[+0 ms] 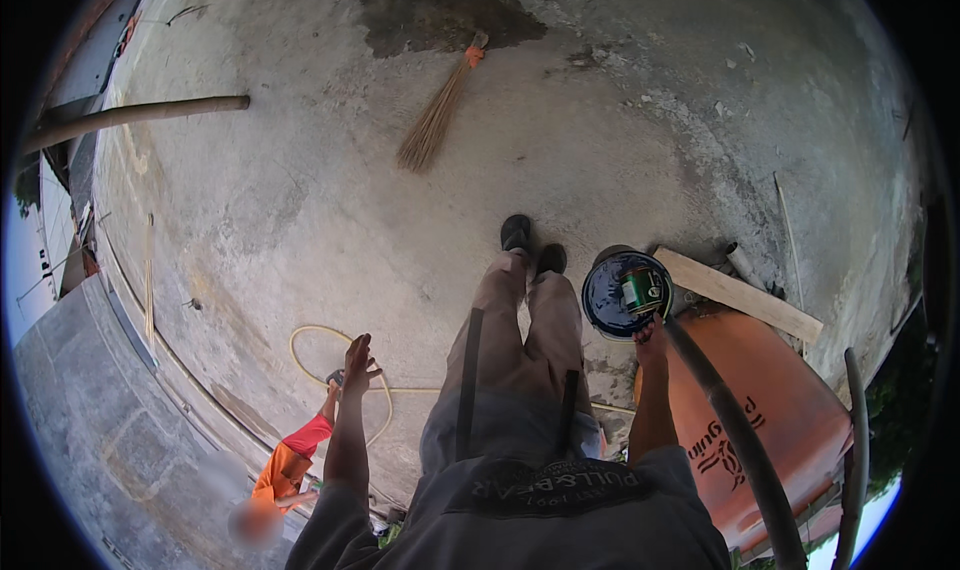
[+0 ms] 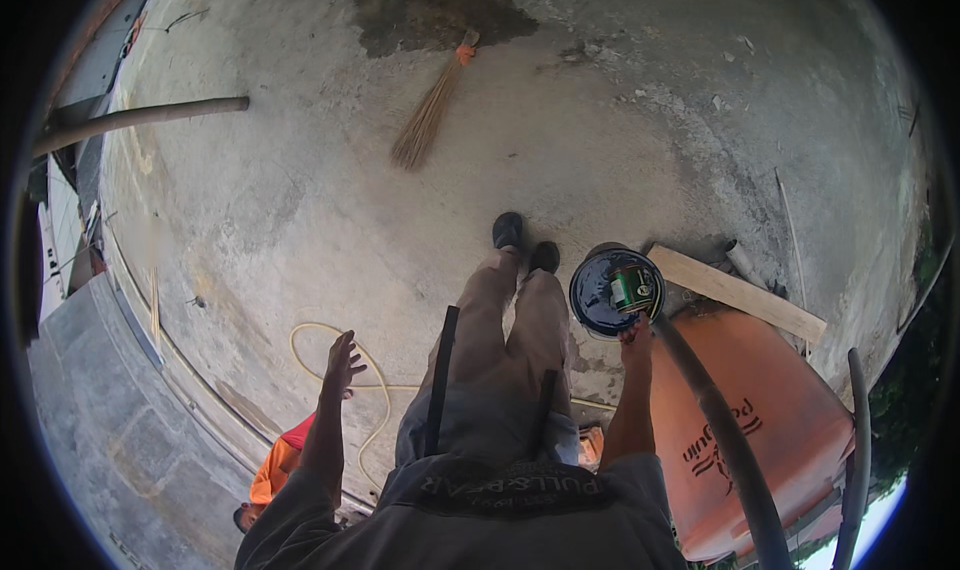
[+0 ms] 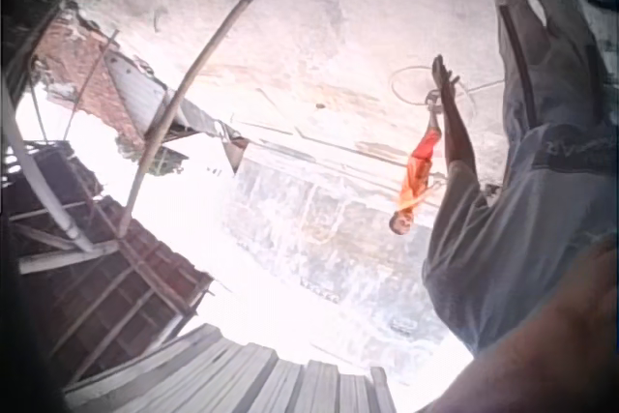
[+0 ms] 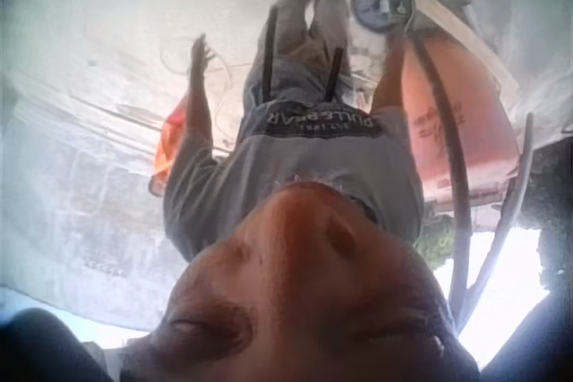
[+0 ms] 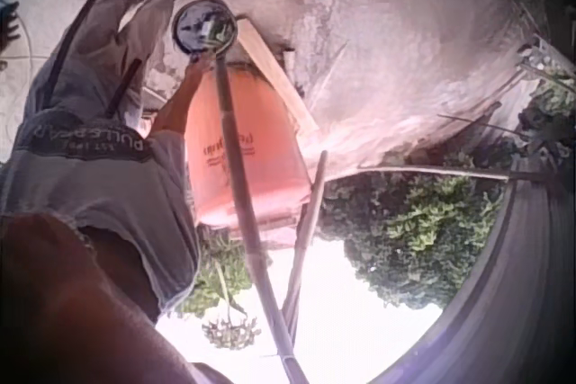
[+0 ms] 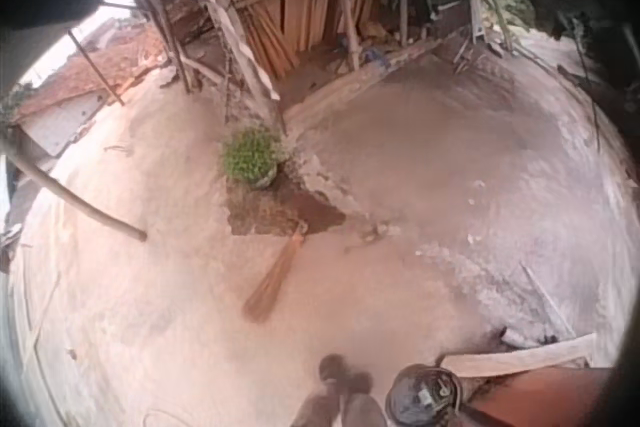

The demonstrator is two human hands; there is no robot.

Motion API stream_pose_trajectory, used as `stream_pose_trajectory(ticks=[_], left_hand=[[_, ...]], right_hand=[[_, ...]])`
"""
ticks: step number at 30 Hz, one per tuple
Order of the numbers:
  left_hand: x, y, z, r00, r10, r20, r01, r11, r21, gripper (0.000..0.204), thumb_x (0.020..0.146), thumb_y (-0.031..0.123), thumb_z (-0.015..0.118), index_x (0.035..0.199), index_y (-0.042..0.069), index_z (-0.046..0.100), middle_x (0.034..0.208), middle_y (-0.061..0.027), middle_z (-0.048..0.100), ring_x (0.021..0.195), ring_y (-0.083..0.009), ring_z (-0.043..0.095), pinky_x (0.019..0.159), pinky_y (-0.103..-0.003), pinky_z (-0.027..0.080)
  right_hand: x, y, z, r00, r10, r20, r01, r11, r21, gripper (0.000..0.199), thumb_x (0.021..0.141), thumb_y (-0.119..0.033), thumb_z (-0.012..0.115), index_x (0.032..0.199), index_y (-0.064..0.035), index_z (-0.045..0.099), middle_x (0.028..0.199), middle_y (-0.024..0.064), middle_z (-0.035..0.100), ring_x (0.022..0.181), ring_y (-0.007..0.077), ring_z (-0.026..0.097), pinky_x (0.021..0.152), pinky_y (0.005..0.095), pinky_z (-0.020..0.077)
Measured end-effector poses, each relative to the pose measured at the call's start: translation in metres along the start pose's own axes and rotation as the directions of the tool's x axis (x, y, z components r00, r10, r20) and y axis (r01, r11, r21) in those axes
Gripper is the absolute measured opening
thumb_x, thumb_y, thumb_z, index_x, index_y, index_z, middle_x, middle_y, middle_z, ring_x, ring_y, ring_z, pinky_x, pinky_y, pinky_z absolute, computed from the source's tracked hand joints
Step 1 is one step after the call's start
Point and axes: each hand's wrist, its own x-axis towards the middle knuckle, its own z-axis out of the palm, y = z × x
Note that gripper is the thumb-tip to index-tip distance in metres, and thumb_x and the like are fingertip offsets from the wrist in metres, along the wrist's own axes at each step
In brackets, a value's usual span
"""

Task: The person scoops water from a large tank using a small can and waters several potted plants in an outdoor area. They repeatedly fill the can and pour water onto the soil of different plants.

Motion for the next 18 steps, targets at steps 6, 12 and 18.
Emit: stream_pose_trajectory(ticks=[6, 12, 18], left_hand=[[-0.031, 0.148, 0.106, 0.946, 0.291, 0.142, -0.317, 0.920, 0.231, 0.054, 0.094, 0.047, 0.049, 0.131, 0.008, 0.048, 0.120, -0.0162, 0.059, 0.105, -0.0270, 0.059, 0.086, -0.041, 0.048], [-0.067, 0.223, 0.245, 0.848, 0.246, 0.469, -0.397, 0.882, 0.254, 0.049, 0.097, 0.043, 0.044, 0.131, 0.008, 0.049, 0.123, -0.0160, 0.057, 0.113, -0.0273, 0.056, 0.095, -0.044, 0.043], [-0.104, 0.273, 0.336, 0.831, 0.257, 0.494, -0.520, 0.674, 0.525, 0.058, 0.098, 0.050, 0.034, 0.126, 0.004, 0.057, 0.121, -0.0166, 0.060, 0.113, -0.0304, 0.055, 0.093, -0.041, 0.044]], right_hand=[[0.023, -0.027, 0.037, 0.998, 0.000, 0.063, -0.009, 0.991, 0.135, 0.042, 0.091, -0.041, 0.059, 0.062, -0.0171, 0.039, 0.050, -0.0013, 0.030, 0.048, 0.0159, 0.035, 0.058, 0.0350, 0.0377], [0.036, -0.063, 0.092, 0.999, 0.048, -0.025, -0.043, 0.984, 0.175, 0.051, 0.090, -0.059, 0.051, 0.066, -0.0143, 0.040, 0.051, -0.0013, 0.031, 0.045, 0.0160, 0.035, 0.051, 0.0336, 0.0368], [0.051, -0.096, 0.093, 0.999, 0.026, -0.025, -0.019, 0.967, 0.256, 0.053, 0.090, -0.060, 0.049, 0.068, -0.0119, 0.044, 0.053, 0.0001, 0.034, 0.048, 0.0163, 0.038, 0.052, 0.0328, 0.0378]])
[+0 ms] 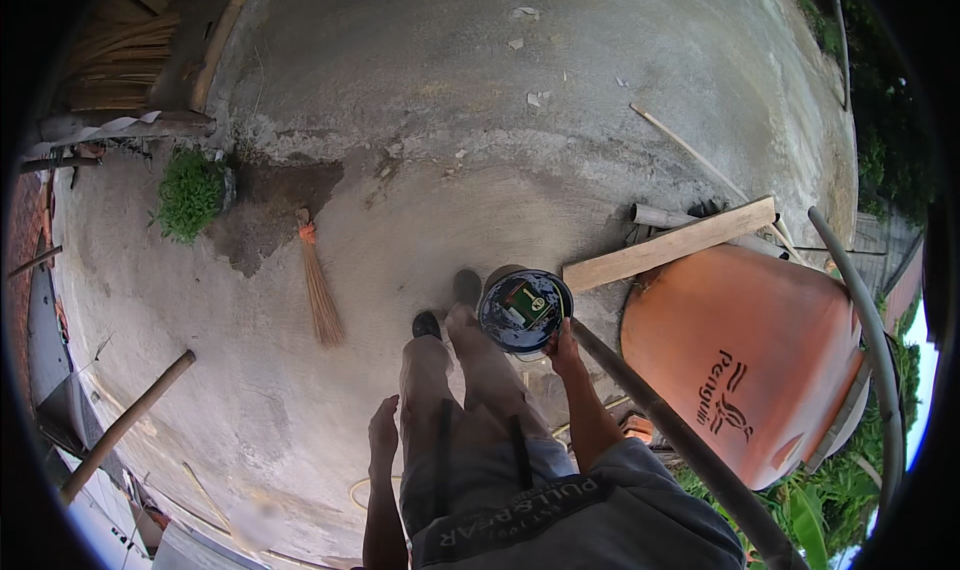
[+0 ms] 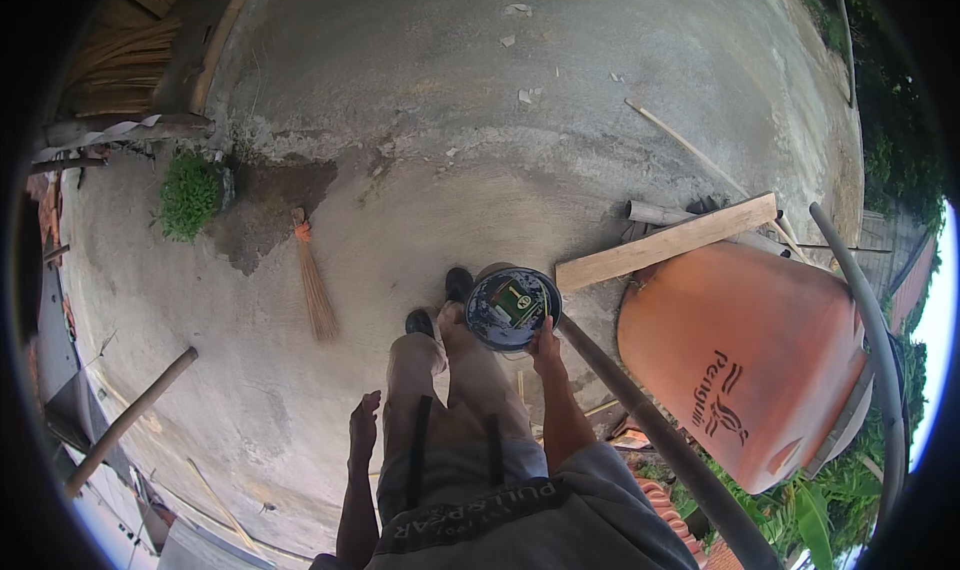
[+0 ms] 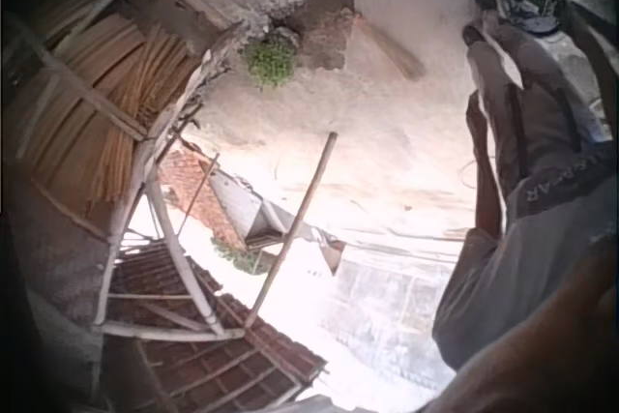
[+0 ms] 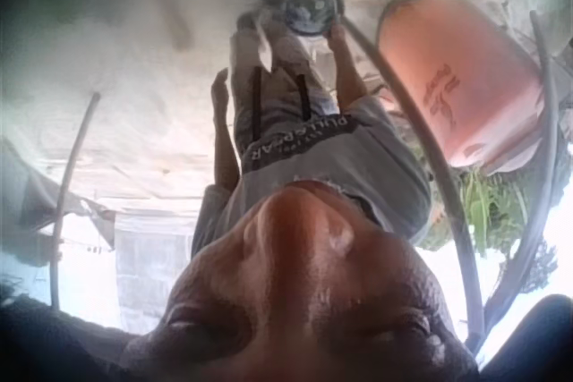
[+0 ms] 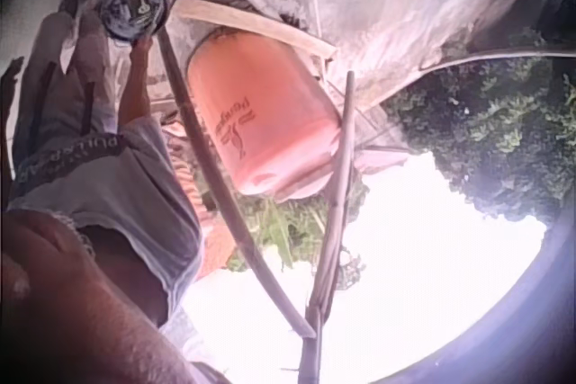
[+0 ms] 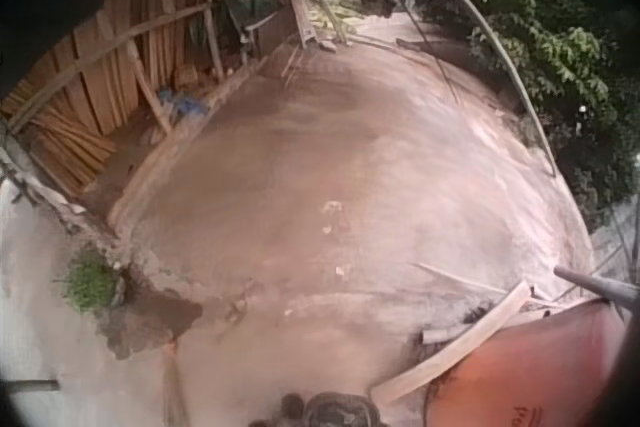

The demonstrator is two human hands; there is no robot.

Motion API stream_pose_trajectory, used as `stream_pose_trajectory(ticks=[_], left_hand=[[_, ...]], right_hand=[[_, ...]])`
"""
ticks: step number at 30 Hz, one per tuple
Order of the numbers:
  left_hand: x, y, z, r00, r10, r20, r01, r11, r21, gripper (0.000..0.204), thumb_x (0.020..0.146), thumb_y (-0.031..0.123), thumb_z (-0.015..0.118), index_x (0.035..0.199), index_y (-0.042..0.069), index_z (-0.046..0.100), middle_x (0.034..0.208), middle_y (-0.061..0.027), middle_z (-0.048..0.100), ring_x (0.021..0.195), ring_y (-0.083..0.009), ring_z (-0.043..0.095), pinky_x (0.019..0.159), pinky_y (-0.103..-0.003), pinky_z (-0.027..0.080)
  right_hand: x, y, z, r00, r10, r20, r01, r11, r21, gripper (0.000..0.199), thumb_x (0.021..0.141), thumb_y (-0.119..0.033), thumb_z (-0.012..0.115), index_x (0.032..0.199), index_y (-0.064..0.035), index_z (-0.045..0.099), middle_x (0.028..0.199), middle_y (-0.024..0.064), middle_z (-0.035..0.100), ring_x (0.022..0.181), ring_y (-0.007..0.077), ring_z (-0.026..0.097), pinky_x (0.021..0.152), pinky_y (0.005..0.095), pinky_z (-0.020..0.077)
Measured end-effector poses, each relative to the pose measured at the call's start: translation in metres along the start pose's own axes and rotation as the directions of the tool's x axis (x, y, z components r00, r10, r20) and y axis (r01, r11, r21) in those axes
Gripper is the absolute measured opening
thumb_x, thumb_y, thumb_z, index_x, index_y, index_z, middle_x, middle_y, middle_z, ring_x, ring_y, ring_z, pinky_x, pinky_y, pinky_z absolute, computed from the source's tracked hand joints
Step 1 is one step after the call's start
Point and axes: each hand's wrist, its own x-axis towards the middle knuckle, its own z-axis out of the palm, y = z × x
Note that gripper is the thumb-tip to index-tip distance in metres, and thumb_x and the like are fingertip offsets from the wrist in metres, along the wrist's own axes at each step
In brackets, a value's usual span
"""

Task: The person scoops water from a large tank using a small can and waters several potted plants in an outdoor area. They repeatedly fill the can and pour water onto the soil of different plants.

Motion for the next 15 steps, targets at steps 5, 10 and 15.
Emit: stream_pose_trajectory(ticks=[5, 10, 15], left_hand=[[0.035, 0.030, -0.012, 0.994, -0.092, 0.053, 0.093, 0.995, -0.021, 0.074, 0.094, 0.064, 0.030, 0.125, 0.004, 0.058, 0.125, -0.0166, 0.058, 0.114, -0.0301, 0.056, 0.097, -0.045, 0.042], [0.080, 0.070, -0.022, 0.981, -0.183, 0.061, 0.184, 0.983, -0.017, 0.046, 0.094, 0.043, 0.048, 0.125, 0.010, 0.056, 0.113, -0.0138, 0.063, 0.102, -0.0248, 0.061, 0.085, -0.039, 0.047], [0.141, 0.157, -0.009, 0.965, -0.245, 0.089, 0.234, 0.965, 0.117, 0.041, 0.092, 0.036, 0.052, 0.120, 0.006, 0.058, 0.107, -0.0135, 0.064, 0.091, -0.0250, 0.063, 0.074, -0.037, 0.047]], right_hand=[[0.013, -0.040, 0.013, 0.999, -0.008, -0.038, 0.012, 0.994, 0.109, 0.052, 0.090, -0.058, 0.051, 0.068, -0.0114, 0.045, 0.054, 0.0012, 0.037, 0.048, 0.0179, 0.039, 0.052, 0.0341, 0.0389], [0.031, -0.084, 0.023, 0.986, 0.082, -0.144, -0.037, 0.955, 0.293, 0.052, 0.091, -0.059, 0.048, 0.070, -0.0120, 0.046, 0.053, 0.0010, 0.036, 0.048, 0.0183, 0.040, 0.053, 0.0353, 0.0422], [0.042, -0.154, 0.035, 0.945, 0.163, -0.283, -0.027, 0.902, 0.430, 0.054, 0.091, -0.062, 0.044, 0.069, -0.0128, 0.044, 0.055, 0.0005, 0.035, 0.048, 0.0179, 0.038, 0.055, 0.0360, 0.0424]])
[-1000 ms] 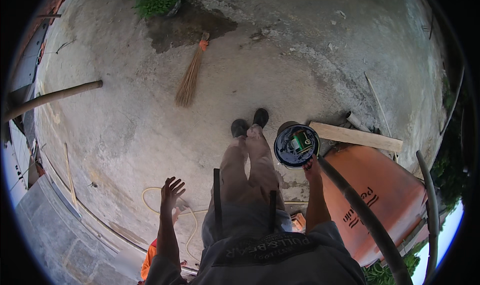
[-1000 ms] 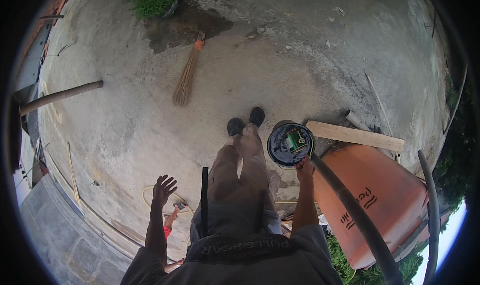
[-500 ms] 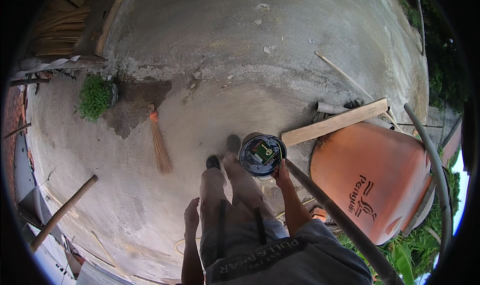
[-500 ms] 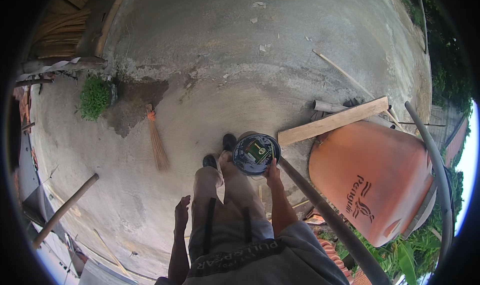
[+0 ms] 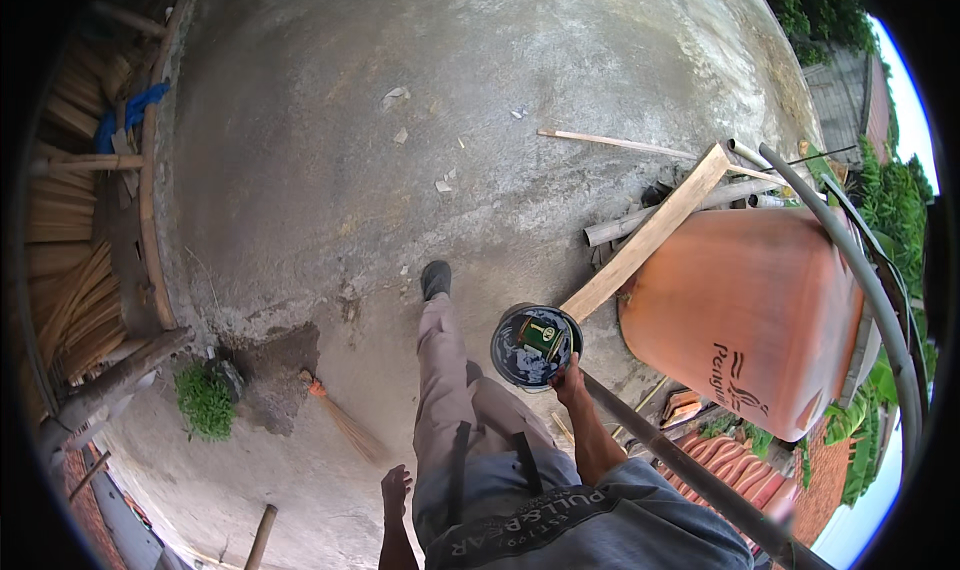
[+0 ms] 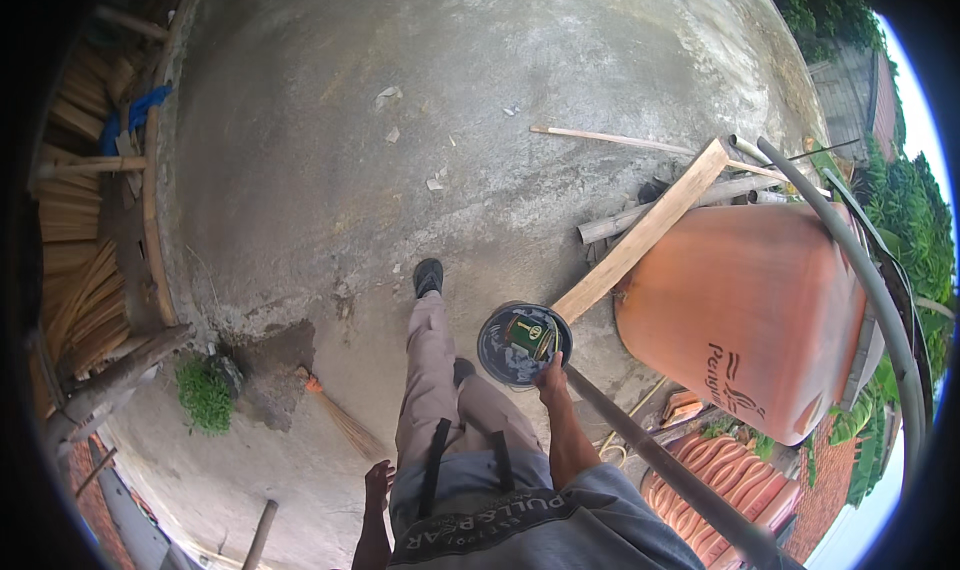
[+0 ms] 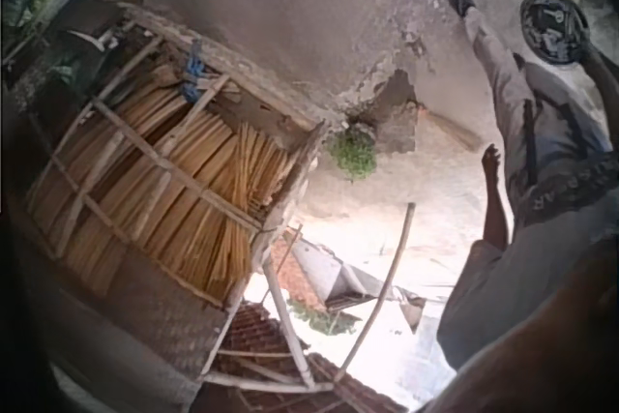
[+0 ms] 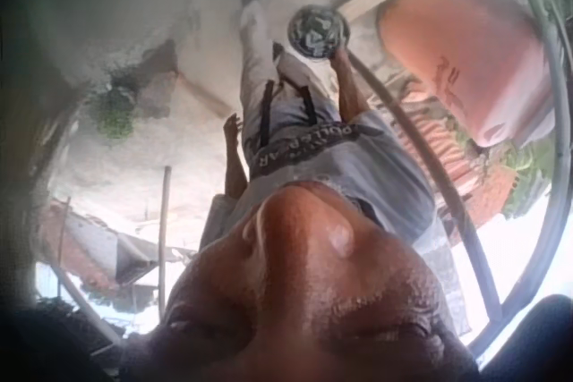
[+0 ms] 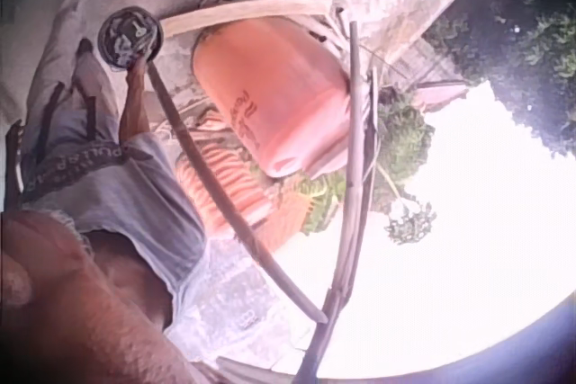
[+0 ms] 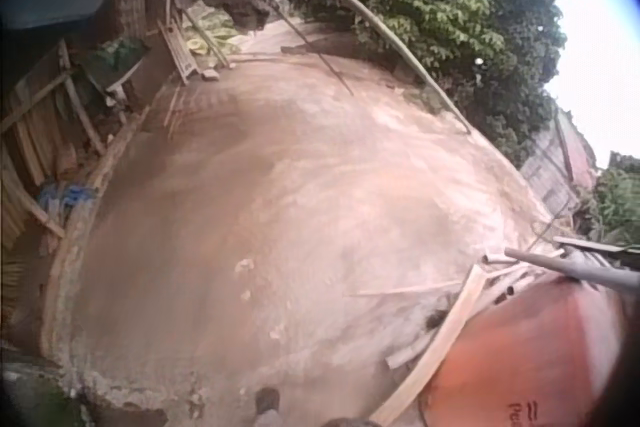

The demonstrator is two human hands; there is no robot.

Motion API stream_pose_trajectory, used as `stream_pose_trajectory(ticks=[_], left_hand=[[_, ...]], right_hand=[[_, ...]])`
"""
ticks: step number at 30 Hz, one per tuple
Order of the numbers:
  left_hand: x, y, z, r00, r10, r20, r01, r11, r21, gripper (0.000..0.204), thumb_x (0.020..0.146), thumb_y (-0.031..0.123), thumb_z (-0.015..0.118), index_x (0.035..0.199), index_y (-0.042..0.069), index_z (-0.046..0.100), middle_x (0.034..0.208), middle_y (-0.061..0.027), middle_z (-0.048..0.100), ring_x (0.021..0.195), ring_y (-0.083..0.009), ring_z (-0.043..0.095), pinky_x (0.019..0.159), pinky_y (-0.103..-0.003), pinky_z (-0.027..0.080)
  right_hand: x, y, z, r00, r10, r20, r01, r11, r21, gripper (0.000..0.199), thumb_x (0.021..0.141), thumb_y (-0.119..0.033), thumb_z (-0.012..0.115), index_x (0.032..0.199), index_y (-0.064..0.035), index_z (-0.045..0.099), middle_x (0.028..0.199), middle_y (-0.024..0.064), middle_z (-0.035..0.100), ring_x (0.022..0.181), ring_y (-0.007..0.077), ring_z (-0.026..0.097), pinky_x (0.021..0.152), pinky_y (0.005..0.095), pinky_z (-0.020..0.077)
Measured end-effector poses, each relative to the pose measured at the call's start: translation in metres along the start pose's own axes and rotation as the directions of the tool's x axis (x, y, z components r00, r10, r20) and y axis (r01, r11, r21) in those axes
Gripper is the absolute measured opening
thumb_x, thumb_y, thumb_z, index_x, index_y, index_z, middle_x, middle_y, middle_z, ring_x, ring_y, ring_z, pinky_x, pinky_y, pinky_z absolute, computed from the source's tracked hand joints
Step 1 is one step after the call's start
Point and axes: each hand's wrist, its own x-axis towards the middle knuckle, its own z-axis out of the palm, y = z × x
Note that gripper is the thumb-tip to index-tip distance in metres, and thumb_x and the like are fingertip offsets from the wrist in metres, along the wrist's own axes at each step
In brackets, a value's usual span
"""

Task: The person scoops water from a large tank using a small can and waters several potted plants in an outdoor area. They repeatedly fill the can and pour water onto the soil of different plants.

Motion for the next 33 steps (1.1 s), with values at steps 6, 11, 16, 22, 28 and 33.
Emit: stream_pose_trajectory(ticks=[6, 11, 16, 22, 28, 33], left_hand=[[0.011, 0.264, 0.024, 0.969, 0.234, 0.076, -0.244, 0.953, 0.181, 0.052, 0.092, 0.047, 0.053, 0.124, 0.007, 0.055, 0.113, -0.0115, 0.062, 0.099, -0.0213, 0.061, 0.083, -0.036, 0.046], [0.015, 0.480, 0.061, 0.915, 0.394, 0.088, -0.403, 0.903, 0.147, 0.051, 0.096, 0.041, 0.046, 0.127, 0.001, 0.052, 0.121, -0.0168, 0.058, 0.110, -0.0273, 0.057, 0.095, -0.038, 0.043], [0.000, 0.622, 0.119, 0.905, 0.415, 0.097, -0.418, 0.821, 0.388, 0.059, 0.098, 0.049, 0.040, 0.129, 0.001, 0.050, 0.123, -0.0176, 0.057, 0.110, -0.0281, 0.058, 0.094, -0.039, 0.043], [-0.021, 0.723, 0.211, 0.972, 0.204, 0.113, -0.231, 0.769, 0.596, 0.064, 0.096, 0.057, 0.036, 0.129, 0.005, 0.053, 0.122, -0.0153, 0.058, 0.103, -0.0258, 0.059, 0.089, -0.039, 0.046], [-0.074, 0.836, 0.363, 0.904, 0.195, 0.380, -0.424, 0.518, 0.743, 0.056, 0.097, 0.048, 0.042, 0.129, 0.003, 0.053, 0.122, -0.0140, 0.059, 0.105, -0.0231, 0.059, 0.089, -0.034, 0.045], [-0.109, 0.943, 0.476, 0.852, 0.206, 0.481, -0.522, 0.397, 0.755, 0.055, 0.097, 0.047, 0.042, 0.130, 0.004, 0.052, 0.122, -0.0142, 0.058, 0.106, -0.0233, 0.059, 0.091, -0.036, 0.045]], right_hand=[[-0.003, -0.071, 0.032, 0.993, 0.109, -0.052, -0.085, 0.938, 0.337, 0.057, 0.091, -0.066, 0.036, 0.066, -0.0151, 0.042, 0.055, -0.0001, 0.035, 0.050, 0.0169, 0.035, 0.059, 0.0351, 0.0409], [0.001, -0.136, 0.063, 0.986, 0.158, 0.049, -0.154, 0.766, 0.624, 0.061, 0.092, -0.068, 0.027, 0.063, -0.0162, 0.041, 0.051, -0.0009, 0.036, 0.049, 0.0166, 0.035, 0.059, 0.0338, 0.0396], [0.008, -0.205, 0.102, 0.963, 0.266, 0.047, -0.196, 0.570, 0.798, 0.060, 0.093, -0.066, 0.031, 0.060, -0.0166, 0.041, 0.049, -0.0020, 0.035, 0.048, 0.0145, 0.036, 0.059, 0.0337, 0.0403], [0.033, -0.307, 0.145, 0.946, 0.321, -0.033, -0.168, 0.576, 0.800, 0.045, 0.093, -0.051, 0.050, 0.066, -0.0165, 0.042, 0.052, -0.0032, 0.033, 0.049, 0.0147, 0.038, 0.059, 0.0330, 0.0443], [0.043, -0.408, 0.172, 0.944, 0.322, -0.067, -0.116, 0.517, 0.848, 0.032, 0.089, -0.036, 0.063, 0.073, -0.0147, 0.045, 0.058, -0.0017, 0.037, 0.052, 0.0148, 0.040, 0.060, 0.0341, 0.0458], [0.061, -0.484, 0.192, 0.959, 0.278, -0.051, -0.052, 0.351, 0.935, 0.028, 0.088, -0.032, 0.064, 0.075, -0.0149, 0.046, 0.060, -0.0010, 0.039, 0.054, 0.0140, 0.041, 0.065, 0.0340, 0.0475]])
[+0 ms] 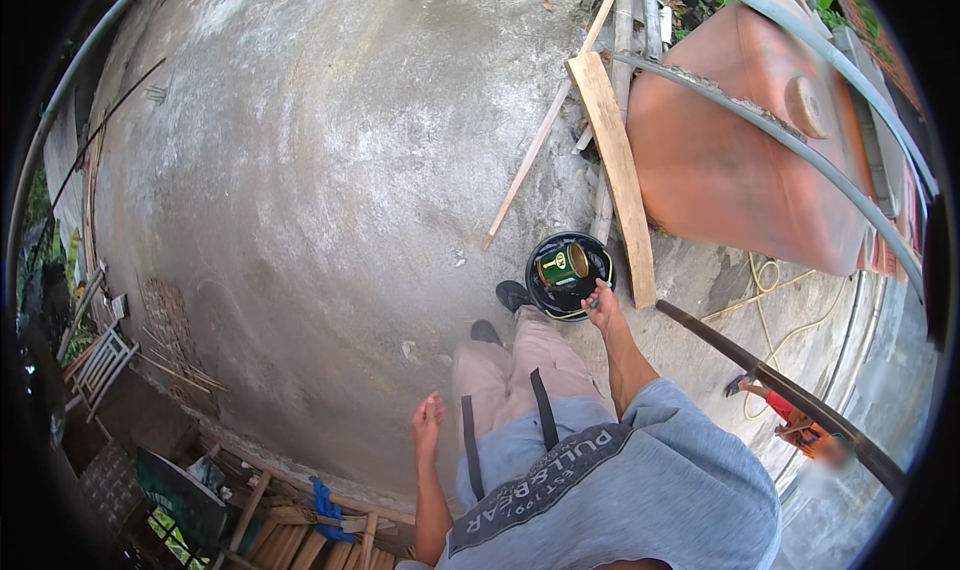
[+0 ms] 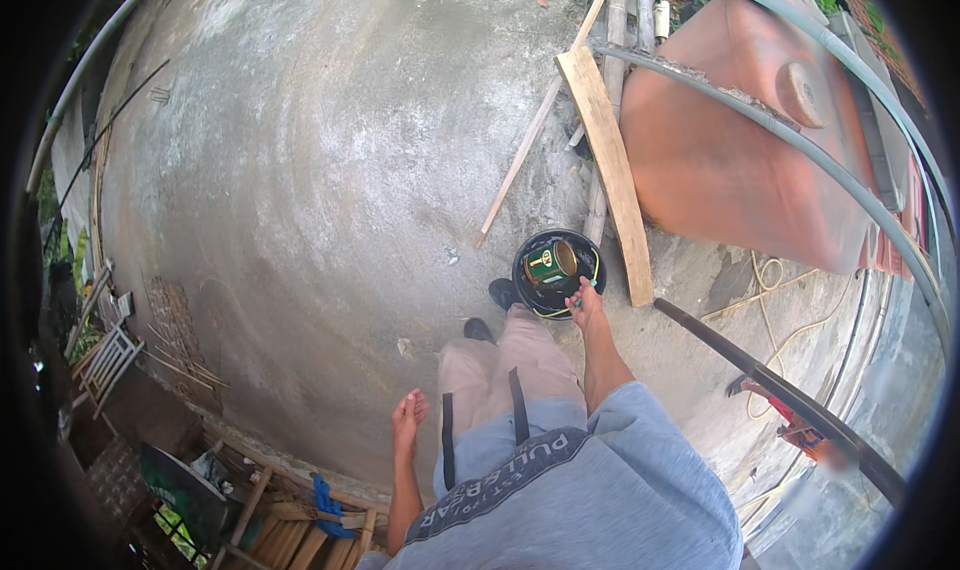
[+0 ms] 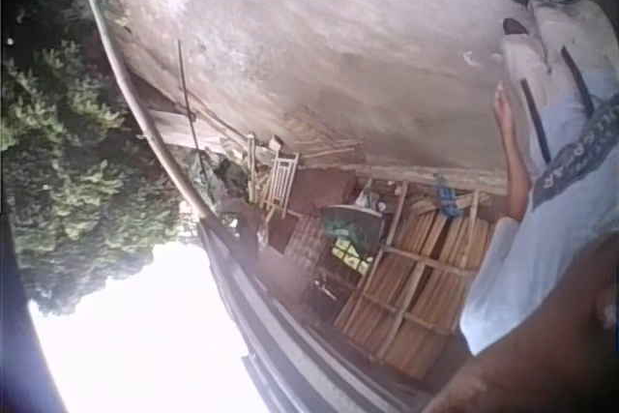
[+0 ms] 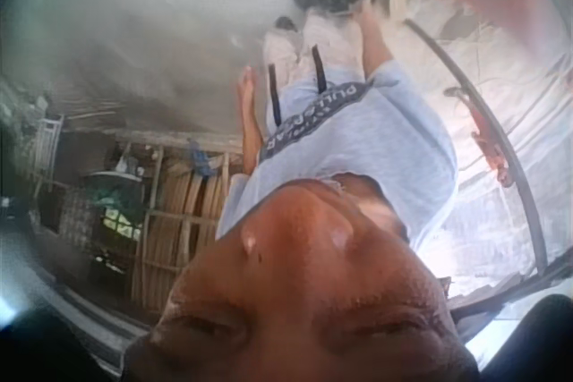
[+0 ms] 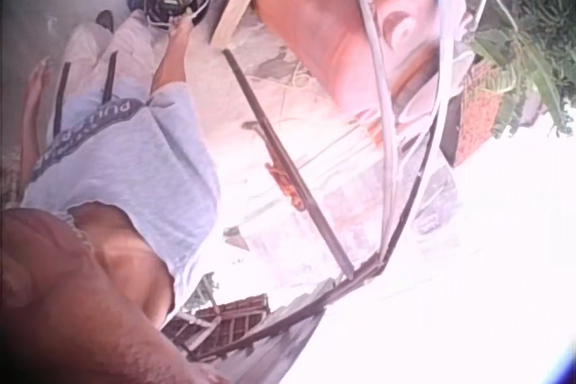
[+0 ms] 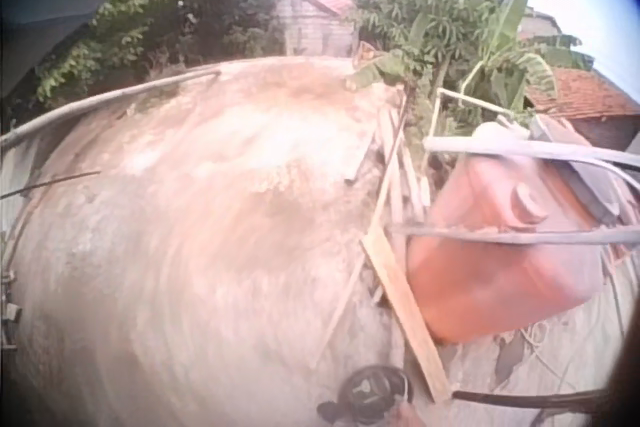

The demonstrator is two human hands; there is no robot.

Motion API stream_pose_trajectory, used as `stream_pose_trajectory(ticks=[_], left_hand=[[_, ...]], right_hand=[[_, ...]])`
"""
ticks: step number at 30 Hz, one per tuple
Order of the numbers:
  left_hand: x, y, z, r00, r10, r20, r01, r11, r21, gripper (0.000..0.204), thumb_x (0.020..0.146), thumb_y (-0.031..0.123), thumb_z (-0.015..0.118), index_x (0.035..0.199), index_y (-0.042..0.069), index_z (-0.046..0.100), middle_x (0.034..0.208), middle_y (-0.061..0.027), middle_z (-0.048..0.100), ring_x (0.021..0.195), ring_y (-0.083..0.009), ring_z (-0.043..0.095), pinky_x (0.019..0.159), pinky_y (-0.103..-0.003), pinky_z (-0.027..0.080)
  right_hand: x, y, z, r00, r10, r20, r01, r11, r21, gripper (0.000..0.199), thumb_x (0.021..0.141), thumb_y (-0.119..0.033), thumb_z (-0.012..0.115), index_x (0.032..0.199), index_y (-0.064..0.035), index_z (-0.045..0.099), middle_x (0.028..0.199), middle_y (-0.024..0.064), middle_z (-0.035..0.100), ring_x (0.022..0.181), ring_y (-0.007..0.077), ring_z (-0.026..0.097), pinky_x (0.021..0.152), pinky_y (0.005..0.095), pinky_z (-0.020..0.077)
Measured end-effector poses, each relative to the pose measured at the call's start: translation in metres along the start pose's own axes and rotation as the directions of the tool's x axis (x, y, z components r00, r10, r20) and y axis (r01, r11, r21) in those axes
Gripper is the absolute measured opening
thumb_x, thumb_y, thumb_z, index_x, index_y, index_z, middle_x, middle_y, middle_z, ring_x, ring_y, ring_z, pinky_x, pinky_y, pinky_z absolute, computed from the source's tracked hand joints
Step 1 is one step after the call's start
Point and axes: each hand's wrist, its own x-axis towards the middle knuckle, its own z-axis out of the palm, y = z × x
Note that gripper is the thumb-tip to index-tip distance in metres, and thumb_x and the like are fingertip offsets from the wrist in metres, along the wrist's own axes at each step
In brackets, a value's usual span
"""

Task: The person scoops water from a large tank using a small can and waters several potted plants in an outdoor area. They repeatedly fill the can and pour water onto the soil of different plants.

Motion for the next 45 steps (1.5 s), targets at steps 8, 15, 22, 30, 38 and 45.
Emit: stream_pose_trajectory(ticks=[8, 15, 22, 30, 38, 45], left_hand=[[0.102, 0.098, -0.113, 0.997, -0.076, -0.003, 0.074, 0.970, 0.233, 0.057, 0.098, 0.049, 0.035, 0.121, 0.003, 0.060, 0.114, -0.0171, 0.062, 0.104, -0.0263, 0.060, 0.092, -0.039, 0.045], [0.240, 0.182, -0.252, 0.996, -0.073, 0.053, 0.038, 0.870, 0.491, 0.043, 0.097, 0.036, 0.045, 0.121, 0.004, 0.060, 0.104, -0.0168, 0.066, 0.098, -0.0242, 0.062, 0.080, -0.036, 0.050], [0.312, 0.476, -0.234, 0.988, 0.154, -0.027, -0.133, 0.919, 0.371, 0.039, 0.096, 0.033, 0.049, 0.119, 0.003, 0.058, 0.111, -0.0150, 0.063, 0.093, -0.0240, 0.063, 0.075, -0.033, 0.051], [0.389, 0.661, -0.166, 0.991, 0.060, 0.122, -0.104, 0.912, 0.398, 0.043, 0.095, 0.037, 0.050, 0.124, 0.007, 0.054, 0.112, -0.0124, 0.062, 0.093, -0.0225, 0.063, 0.077, -0.034, 0.049], [0.443, 0.815, -0.060, 0.943, 0.039, 0.331, -0.219, 0.821, 0.527, 0.041, 0.092, 0.039, 0.056, 0.118, 0.007, 0.059, 0.104, -0.0090, 0.065, 0.087, -0.0183, 0.064, 0.069, -0.030, 0.050], [0.516, 0.964, -0.032, 0.925, 0.125, 0.358, -0.317, 0.774, 0.549, 0.042, 0.094, 0.037, 0.052, 0.119, 0.004, 0.059, 0.101, -0.0119, 0.066, 0.079, -0.0184, 0.064, 0.064, -0.029, 0.047]], right_hand=[[-0.005, -0.013, 0.130, 0.996, -0.030, -0.081, 0.048, 0.973, 0.225, 0.024, 0.089, -0.026, 0.062, 0.074, -0.0152, 0.045, 0.060, -0.0010, 0.038, 0.054, 0.0146, 0.039, 0.071, 0.0379, 0.0469], [-0.021, -0.008, 0.226, 0.992, 0.007, -0.126, 0.049, 0.897, 0.439, 0.025, 0.088, -0.025, 0.062, 0.072, -0.0144, 0.046, 0.058, -0.0001, 0.038, 0.053, 0.0150, 0.039, 0.072, 0.0388, 0.0473], [-0.036, 0.009, 0.293, 0.973, 0.114, -0.200, 0.005, 0.860, 0.510, 0.037, 0.091, -0.045, 0.057, 0.078, -0.0116, 0.047, 0.058, 0.0003, 0.036, 0.051, 0.0165, 0.038, 0.070, 0.0409, 0.0470], [-0.073, -0.021, 0.389, 0.855, 0.335, -0.395, -0.068, 0.828, 0.556, 0.058, 0.087, -0.067, 0.046, 0.066, -0.0132, 0.041, 0.051, 0.0001, 0.032, 0.048, 0.0165, 0.031, 0.058, 0.0373, 0.0397], [-0.080, -0.090, 0.482, 0.873, 0.298, -0.386, -0.063, 0.853, 0.517, 0.053, 0.089, -0.058, 0.047, 0.064, -0.0116, 0.041, 0.053, 0.0021, 0.034, 0.048, 0.0185, 0.035, 0.054, 0.0429, 0.0411], [-0.039, -0.181, 0.605, 0.855, 0.125, -0.504, -0.025, 0.980, 0.200, 0.057, 0.085, -0.059, 0.051, 0.075, -0.0021, 0.054, 0.057, 0.0057, 0.042, 0.051, 0.0210, 0.044, 0.052, 0.0422, 0.0439]])
